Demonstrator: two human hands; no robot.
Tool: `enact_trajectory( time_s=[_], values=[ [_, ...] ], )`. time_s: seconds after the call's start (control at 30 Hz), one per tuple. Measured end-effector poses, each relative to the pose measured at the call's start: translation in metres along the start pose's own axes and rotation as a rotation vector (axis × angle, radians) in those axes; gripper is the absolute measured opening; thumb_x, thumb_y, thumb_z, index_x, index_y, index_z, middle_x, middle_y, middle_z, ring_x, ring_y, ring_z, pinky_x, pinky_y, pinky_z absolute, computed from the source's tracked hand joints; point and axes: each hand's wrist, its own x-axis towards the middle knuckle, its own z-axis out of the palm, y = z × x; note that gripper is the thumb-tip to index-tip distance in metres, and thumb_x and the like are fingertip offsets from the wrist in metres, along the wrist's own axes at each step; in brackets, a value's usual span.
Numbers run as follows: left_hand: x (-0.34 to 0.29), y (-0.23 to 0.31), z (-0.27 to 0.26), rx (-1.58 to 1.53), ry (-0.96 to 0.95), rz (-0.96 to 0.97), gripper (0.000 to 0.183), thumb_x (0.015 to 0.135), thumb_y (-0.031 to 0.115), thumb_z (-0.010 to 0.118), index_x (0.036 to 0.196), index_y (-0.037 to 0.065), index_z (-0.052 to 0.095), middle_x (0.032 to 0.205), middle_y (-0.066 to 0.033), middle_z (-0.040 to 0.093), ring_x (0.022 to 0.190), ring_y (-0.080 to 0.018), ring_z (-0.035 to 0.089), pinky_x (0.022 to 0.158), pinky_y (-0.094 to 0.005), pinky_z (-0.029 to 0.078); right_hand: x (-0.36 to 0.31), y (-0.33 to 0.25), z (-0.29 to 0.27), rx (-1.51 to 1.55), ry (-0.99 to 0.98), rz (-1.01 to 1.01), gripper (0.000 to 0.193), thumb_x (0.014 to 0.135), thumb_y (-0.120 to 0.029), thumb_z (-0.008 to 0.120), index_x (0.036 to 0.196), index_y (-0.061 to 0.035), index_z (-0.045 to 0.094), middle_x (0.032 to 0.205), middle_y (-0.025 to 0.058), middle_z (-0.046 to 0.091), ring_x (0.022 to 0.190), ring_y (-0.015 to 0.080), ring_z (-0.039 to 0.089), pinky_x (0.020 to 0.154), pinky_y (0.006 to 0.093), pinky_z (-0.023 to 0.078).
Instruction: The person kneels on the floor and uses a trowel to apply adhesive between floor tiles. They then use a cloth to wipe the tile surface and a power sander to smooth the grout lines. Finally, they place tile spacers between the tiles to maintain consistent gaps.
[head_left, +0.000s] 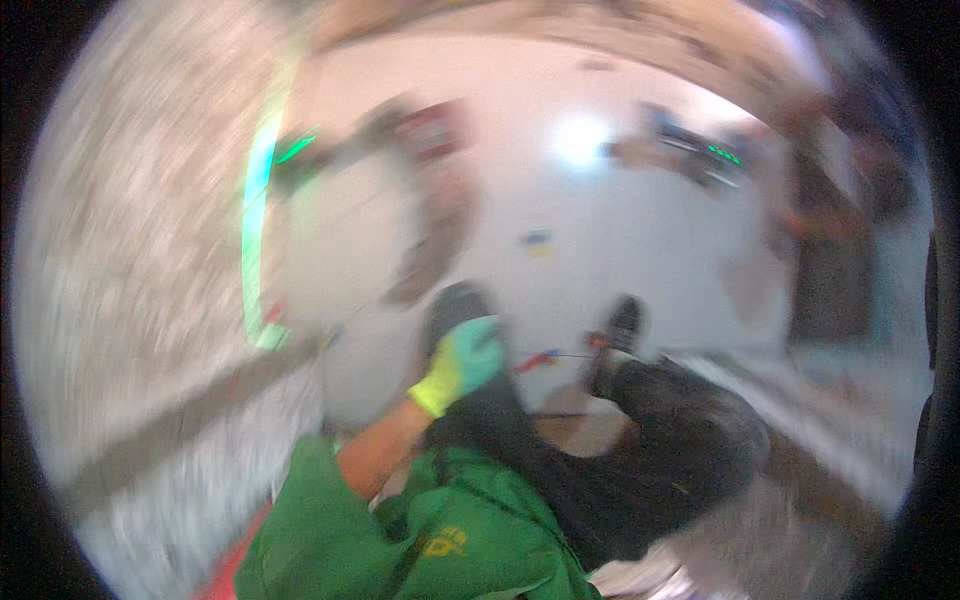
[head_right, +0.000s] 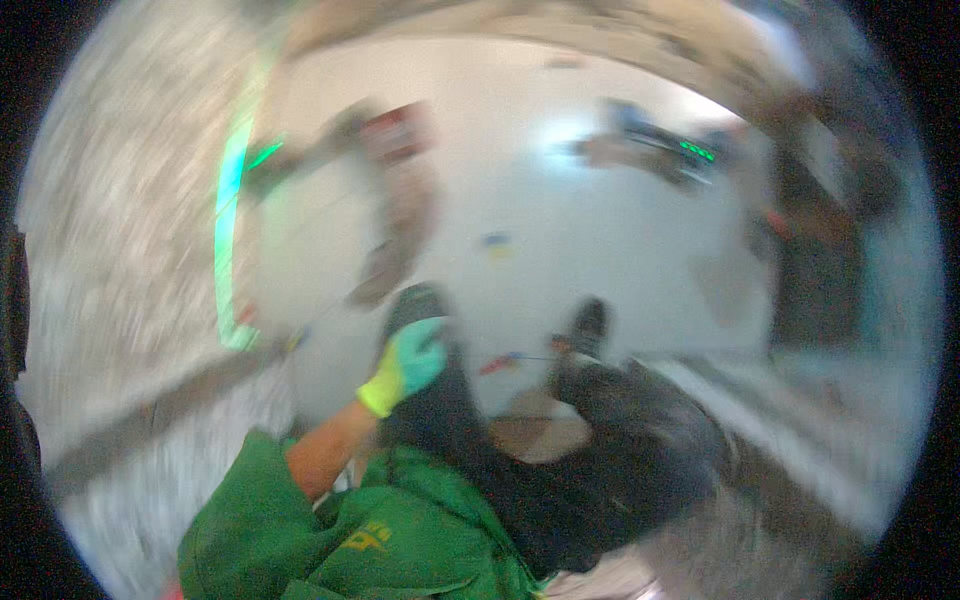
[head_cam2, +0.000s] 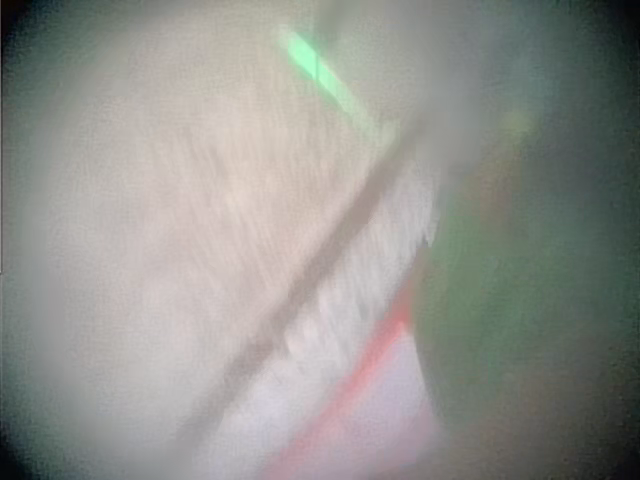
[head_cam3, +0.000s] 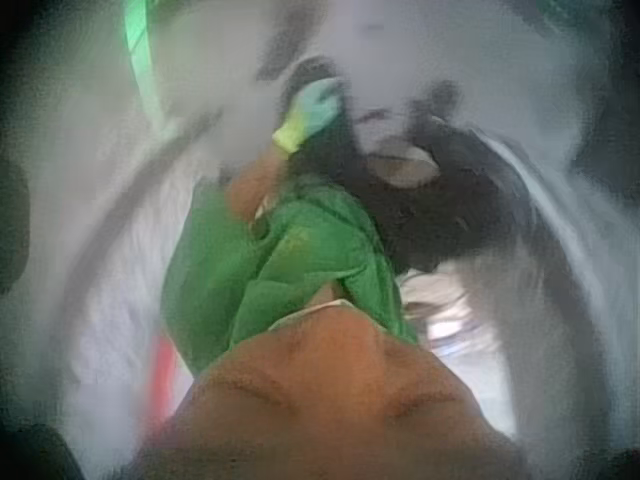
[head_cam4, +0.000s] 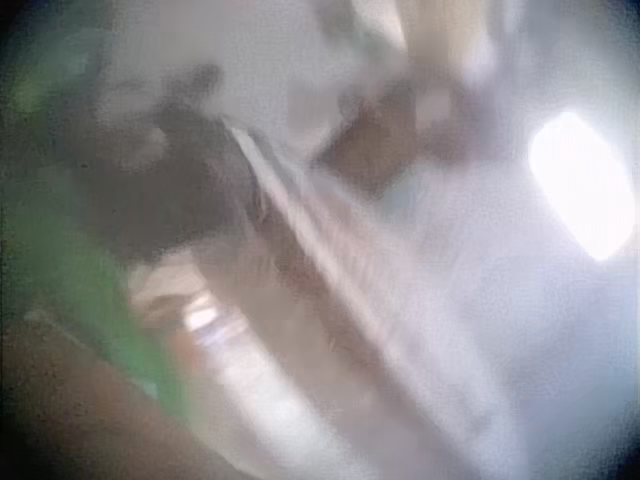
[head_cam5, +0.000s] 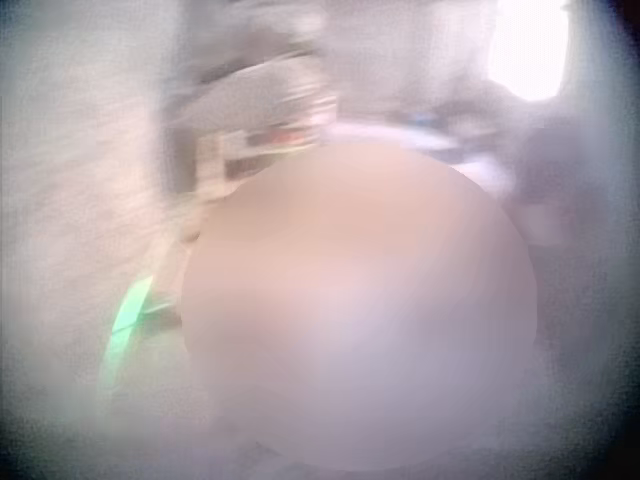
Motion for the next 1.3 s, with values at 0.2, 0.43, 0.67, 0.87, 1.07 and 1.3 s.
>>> enact_trajectory(
  time_s=[0.2,0.43,0.67,0.87,1.07,1.3],
  values=[
    [-0.117,0.023,-0.104,0.151,0.342,-0.468,0.032,0.083,0.006,0.054,0.112,0.002,0.067,0.098,-0.022,0.068,0.088,-0.0353,0.068,0.077,-0.0415,0.053,0.156,-0.169,0.015,0.176,-0.061,-0.309,0.042,0.093,-0.022,0.058,0.133,-0.0113,0.058,0.109,0.015,0.065,0.096,0.0307,0.066,0.081,0.0424,0.054],
    [-0.348,-0.017,-0.16,0.57,0.032,-1.134,0.032,0.084,0.031,0.06,0.096,0.003,0.07,0.094,-0.0225,0.07,0.089,-0.0411,0.068,0.079,-0.05,0.052,0.173,-0.248,0.051,0.305,-0.246,-0.357,0.042,0.094,-0.024,0.058,0.133,-0.0103,0.059,0.111,0.0145,0.066,0.097,0.0291,0.066,0.082,0.0412,0.054],
    [-0.477,-0.19,-0.1,0.809,0.718,-1.263,0.045,0.084,0.035,0.066,0.116,0.004,0.066,0.102,-0.021,0.072,0.097,-0.0402,0.067,0.087,-0.0479,0.051,0.148,-0.214,0.079,0.422,-0.356,-0.175,0.042,0.095,-0.025,0.059,0.133,-0.0092,0.059,0.113,0.014,0.066,0.098,0.0275,0.066,0.083,0.0399,0.053],
    [-0.499,-0.285,-0.068,0.731,-0.094,-1.442,0.057,0.083,0.035,0.068,0.132,0.007,0.054,0.124,-0.0265,0.063,0.109,-0.0456,0.064,0.089,-0.0492,0.052,0.116,-0.169,0.11,0.585,-0.376,0.03,0.042,0.096,-0.027,0.06,0.134,-0.0084,0.059,0.115,0.0135,0.066,0.1,0.0261,0.066,0.083,0.0389,0.053],
    [-0.499,-0.312,-0.054,0.483,0.669,-1.348,0.039,0.09,0.021,0.057,0.126,0.007,0.057,0.11,-0.0226,0.068,0.099,-0.0398,0.066,0.08,-0.0464,0.053,0.09,-0.15,0.145,0.761,-0.402,0.192,0.042,0.097,-0.028,0.06,0.134,-0.0075,0.059,0.117,0.0131,0.067,0.101,0.0246,0.066,0.084,0.0378,0.053],
    [-0.486,-0.226,-0.06,-0.468,1.229,-1.176,0.021,0.093,0.014,0.058,0.112,0.006,0.062,0.101,-0.015,0.07,0.086,-0.03,0.068,0.071,-0.0455,0.058,0.12,-0.14,0.156,0.904,-0.422,0.268,0.043,0.098,-0.03,0.061,0.134,-0.0065,0.059,0.119,0.0126,0.067,0.102,0.023,0.066,0.085,0.0365,0.053]
  ],
)
